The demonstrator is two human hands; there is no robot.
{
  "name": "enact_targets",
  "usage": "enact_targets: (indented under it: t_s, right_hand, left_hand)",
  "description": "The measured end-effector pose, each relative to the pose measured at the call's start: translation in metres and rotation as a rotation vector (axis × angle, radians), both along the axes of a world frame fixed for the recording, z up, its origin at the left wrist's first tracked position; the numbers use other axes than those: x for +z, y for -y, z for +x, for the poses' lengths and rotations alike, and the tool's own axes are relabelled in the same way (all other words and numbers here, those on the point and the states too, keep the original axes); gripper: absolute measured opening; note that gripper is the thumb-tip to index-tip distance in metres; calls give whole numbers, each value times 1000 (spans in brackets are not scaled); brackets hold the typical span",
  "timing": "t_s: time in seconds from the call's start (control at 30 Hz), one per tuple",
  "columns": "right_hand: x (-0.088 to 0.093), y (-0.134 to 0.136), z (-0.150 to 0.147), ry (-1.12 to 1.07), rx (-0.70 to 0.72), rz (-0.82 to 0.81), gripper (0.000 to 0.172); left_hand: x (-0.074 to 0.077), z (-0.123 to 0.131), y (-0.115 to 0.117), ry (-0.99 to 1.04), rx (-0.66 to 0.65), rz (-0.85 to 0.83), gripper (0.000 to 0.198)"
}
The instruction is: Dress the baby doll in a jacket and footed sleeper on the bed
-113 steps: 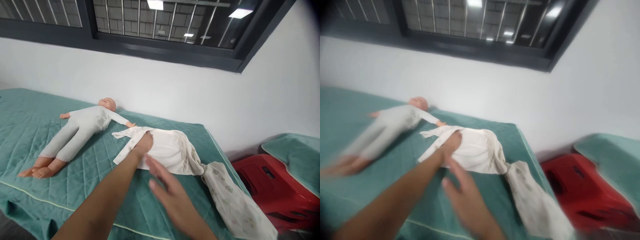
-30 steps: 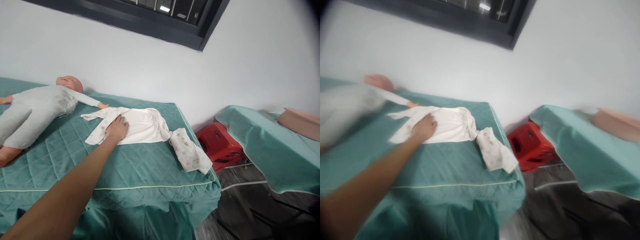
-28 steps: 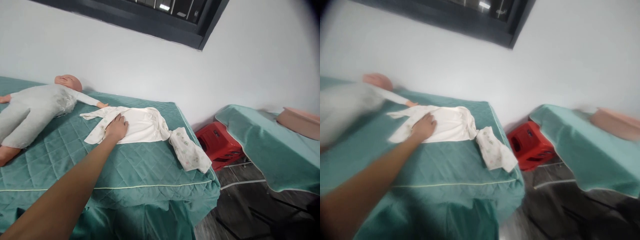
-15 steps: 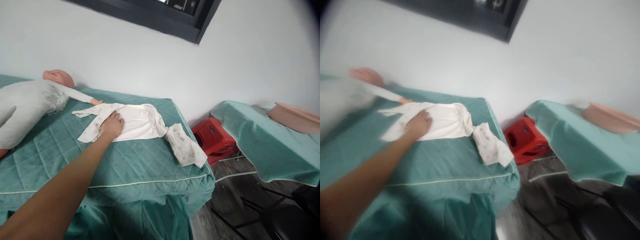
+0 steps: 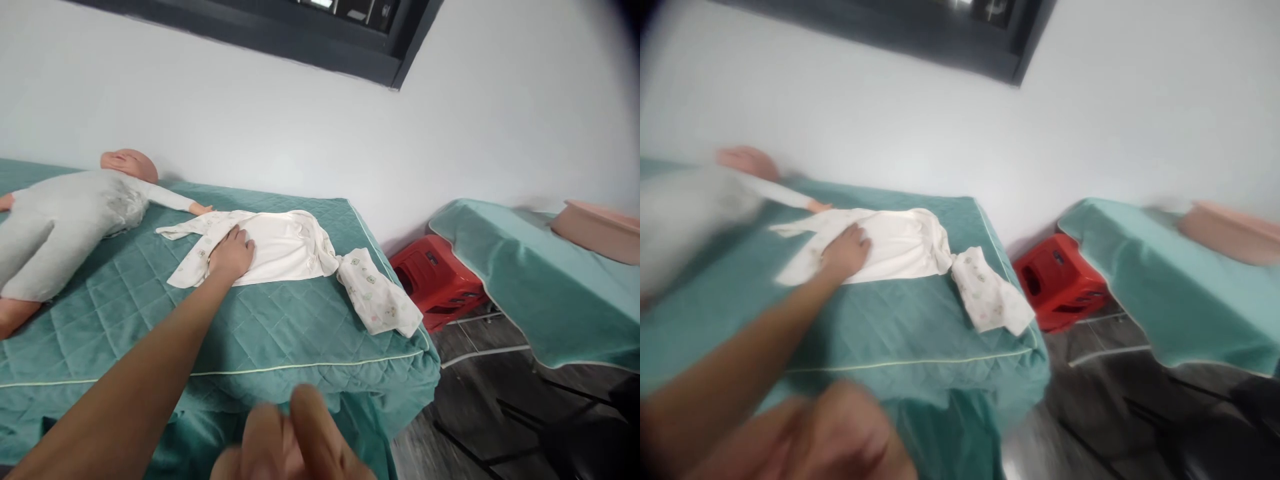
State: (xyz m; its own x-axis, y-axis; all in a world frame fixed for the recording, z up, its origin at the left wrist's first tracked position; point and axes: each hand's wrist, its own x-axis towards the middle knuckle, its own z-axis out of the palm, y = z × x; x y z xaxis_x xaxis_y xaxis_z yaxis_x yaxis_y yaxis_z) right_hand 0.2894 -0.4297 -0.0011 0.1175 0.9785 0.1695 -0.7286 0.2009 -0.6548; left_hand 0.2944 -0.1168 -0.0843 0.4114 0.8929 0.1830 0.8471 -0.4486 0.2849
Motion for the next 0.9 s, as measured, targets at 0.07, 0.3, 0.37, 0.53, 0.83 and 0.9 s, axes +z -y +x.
enact_targets:
  t_s: [0.07,0.3,0.37,0.53,0.83,0.9]
  right_hand:
    - [9,-7,1,-129,44,-10,30]
    - [24,-8,-2,-407,28,-146,20]
    - [25,-6,-4,-391,18,-156,20]
    - [17,-9,-4,-233,-116,-211,20]
    - [22,-11,8,-39,-160,-267,13]
    - [24,-10,9,-72,-138,-275,14]
  left_hand:
    - [1,0,1,5,1,-2,50]
    - [2,-2,4,49,-4,0,45]
    - [1,-2,4,58,-7,1,44]
    - [4,-4,6,57,-15,-7,44]
    - [4,-6,8,92,-27,-14,42]
    - [4,-6,7,104,-31,-5,41]
